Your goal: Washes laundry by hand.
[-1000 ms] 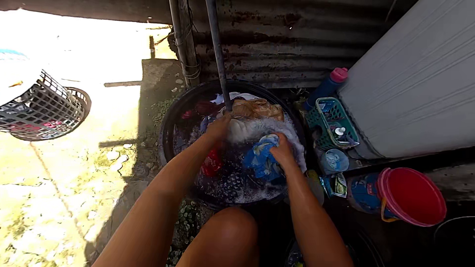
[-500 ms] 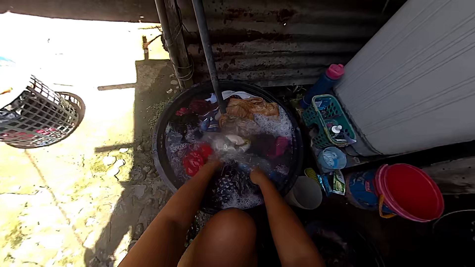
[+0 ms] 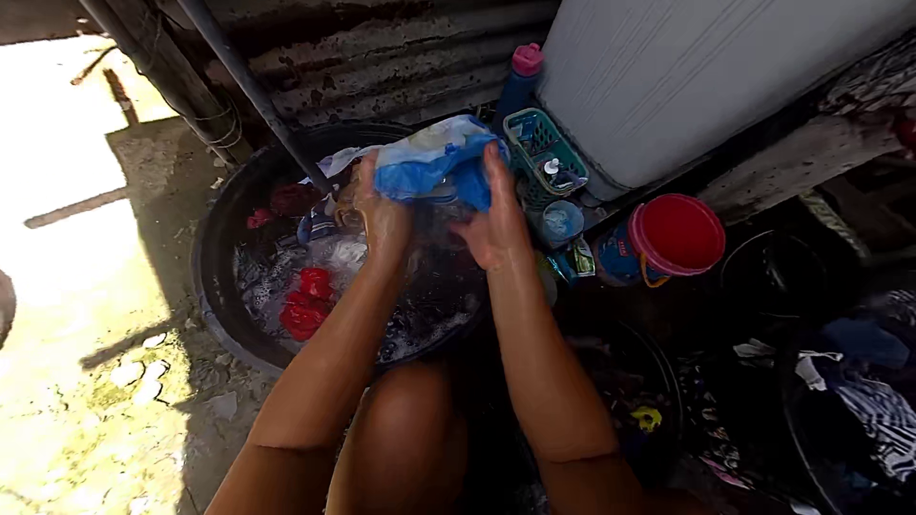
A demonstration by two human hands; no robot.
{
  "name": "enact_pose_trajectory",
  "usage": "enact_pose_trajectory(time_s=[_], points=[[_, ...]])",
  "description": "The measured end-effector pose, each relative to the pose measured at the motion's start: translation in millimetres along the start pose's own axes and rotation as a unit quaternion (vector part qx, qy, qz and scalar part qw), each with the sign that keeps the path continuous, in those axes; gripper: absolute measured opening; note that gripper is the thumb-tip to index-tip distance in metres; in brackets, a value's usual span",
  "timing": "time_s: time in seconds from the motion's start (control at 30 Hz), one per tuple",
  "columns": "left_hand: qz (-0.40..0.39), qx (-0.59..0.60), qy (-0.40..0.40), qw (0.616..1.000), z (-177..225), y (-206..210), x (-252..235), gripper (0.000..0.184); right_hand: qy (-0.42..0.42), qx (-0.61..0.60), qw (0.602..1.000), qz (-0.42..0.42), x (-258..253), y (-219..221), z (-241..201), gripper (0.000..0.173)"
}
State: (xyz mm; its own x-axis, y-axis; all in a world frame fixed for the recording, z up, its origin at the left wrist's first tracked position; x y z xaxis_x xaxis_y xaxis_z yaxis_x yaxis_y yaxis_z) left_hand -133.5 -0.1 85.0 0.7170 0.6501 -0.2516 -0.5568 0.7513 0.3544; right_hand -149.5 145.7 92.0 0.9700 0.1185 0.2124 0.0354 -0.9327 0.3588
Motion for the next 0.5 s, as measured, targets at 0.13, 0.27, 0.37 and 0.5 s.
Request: enact_pose_trajectory(time_s=[0.13, 0.27, 0.37, 0.5], points=[[-0.052, 0.075, -0.013, 0.996, 1.9, 33.8, 29.4, 0.034, 0.09, -0.14, 0.986, 0.024, 13.1, 7.3, 45.0, 0.069], [-0.243, -0.111, 0.014, 0.964, -15.7, -6.1, 57.5, 0.069, -0.128, -0.176, 0.966, 0.138, -18.2, -21.4, 19.4, 0.05], [-0.332, -0.016, -0.282, 0.9, -46.9, -33.9, 74.0, 0.095, -0.332, 0.087, 0.927, 0.153, -9.4, -17.5, -5.5, 0.056], [-0.212, 0.174, -0.299, 0.914, -36.5, -3.1, 50.6, 0.077, -0.422, 0.216, 0.878, 0.06, 18.0, 18.6, 22.5, 0.056]])
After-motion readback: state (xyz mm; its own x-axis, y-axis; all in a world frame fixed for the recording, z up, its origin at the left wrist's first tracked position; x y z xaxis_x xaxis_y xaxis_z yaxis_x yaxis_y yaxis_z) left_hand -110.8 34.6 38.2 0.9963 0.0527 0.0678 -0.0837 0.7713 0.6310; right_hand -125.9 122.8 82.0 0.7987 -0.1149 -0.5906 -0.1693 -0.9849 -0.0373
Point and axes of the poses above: each hand's wrist, its own x-axis away from the middle knuckle, its own y-axis out of the palm, z = x × y, the point moved 7 cm from there along -x, towards the middle knuckle, and after that the axes turned 7 degrees about z, right-handed, at the moved point
